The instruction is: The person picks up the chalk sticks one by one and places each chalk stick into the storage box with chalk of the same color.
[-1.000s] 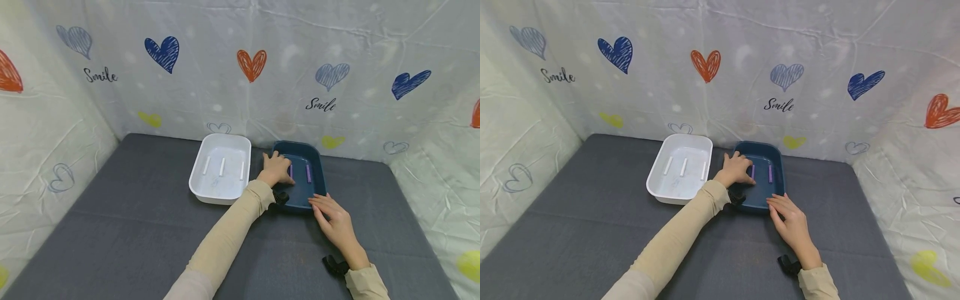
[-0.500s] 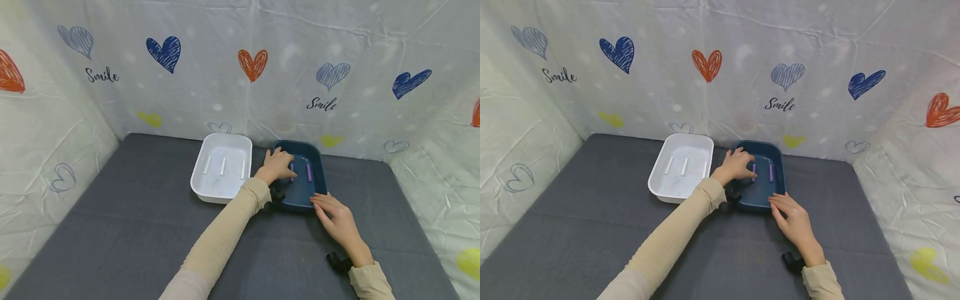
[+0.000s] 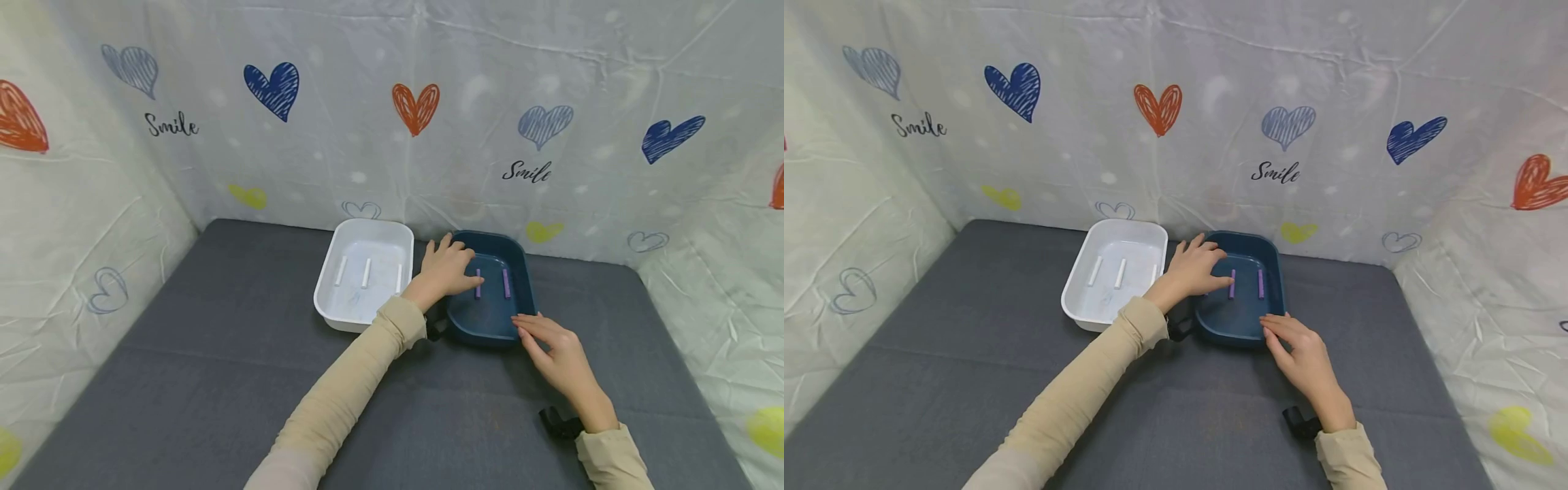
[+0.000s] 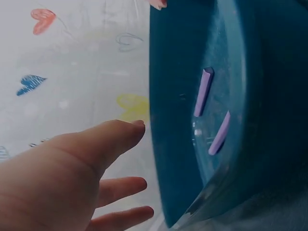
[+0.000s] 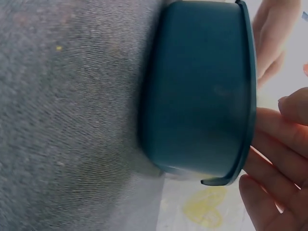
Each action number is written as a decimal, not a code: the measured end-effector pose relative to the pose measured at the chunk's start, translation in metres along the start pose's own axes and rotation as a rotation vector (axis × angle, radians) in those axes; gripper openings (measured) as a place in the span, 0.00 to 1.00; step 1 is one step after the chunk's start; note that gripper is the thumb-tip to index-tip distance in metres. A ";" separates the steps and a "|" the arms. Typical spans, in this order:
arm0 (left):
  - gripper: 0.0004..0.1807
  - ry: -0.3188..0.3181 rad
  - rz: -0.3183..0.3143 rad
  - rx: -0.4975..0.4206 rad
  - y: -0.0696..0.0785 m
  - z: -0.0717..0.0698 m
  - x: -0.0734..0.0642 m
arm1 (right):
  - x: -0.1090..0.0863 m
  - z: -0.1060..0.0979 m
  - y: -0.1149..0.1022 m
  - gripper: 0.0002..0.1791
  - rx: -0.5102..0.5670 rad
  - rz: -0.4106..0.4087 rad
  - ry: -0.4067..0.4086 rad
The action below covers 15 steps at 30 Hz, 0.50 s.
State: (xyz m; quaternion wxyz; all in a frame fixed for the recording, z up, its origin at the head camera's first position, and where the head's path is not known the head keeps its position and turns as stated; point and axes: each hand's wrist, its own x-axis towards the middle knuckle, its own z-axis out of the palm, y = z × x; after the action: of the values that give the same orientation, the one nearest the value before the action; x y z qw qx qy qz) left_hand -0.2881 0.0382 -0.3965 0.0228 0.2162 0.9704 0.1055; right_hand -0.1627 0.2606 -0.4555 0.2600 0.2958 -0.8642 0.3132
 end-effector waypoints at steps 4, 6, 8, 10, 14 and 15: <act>0.35 0.019 0.004 0.006 -0.003 -0.007 -0.011 | 0.003 -0.003 -0.001 0.16 -0.005 0.008 -0.003; 0.35 0.028 0.006 -0.007 -0.006 -0.010 -0.017 | 0.005 -0.005 -0.002 0.16 -0.018 0.010 -0.004; 0.35 0.042 0.015 -0.029 -0.009 -0.012 -0.023 | 0.004 -0.008 -0.003 0.17 -0.031 0.016 0.000; 0.35 0.057 0.021 -0.050 -0.013 -0.014 -0.030 | 0.005 -0.011 -0.005 0.18 -0.040 0.020 0.004; 0.35 0.091 0.029 -0.057 -0.020 -0.017 -0.044 | 0.006 -0.017 -0.008 0.19 -0.037 0.027 0.014; 0.35 0.099 0.029 -0.060 -0.022 -0.018 -0.047 | 0.007 -0.018 -0.009 0.19 -0.034 0.026 0.016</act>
State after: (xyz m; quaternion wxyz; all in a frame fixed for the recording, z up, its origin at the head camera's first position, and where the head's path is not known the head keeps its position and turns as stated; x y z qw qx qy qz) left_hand -0.2559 -0.0045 -0.3838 -0.0202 0.2238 0.9635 0.1454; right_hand -0.1570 0.2653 -0.4355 0.2679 0.2775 -0.8710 0.3044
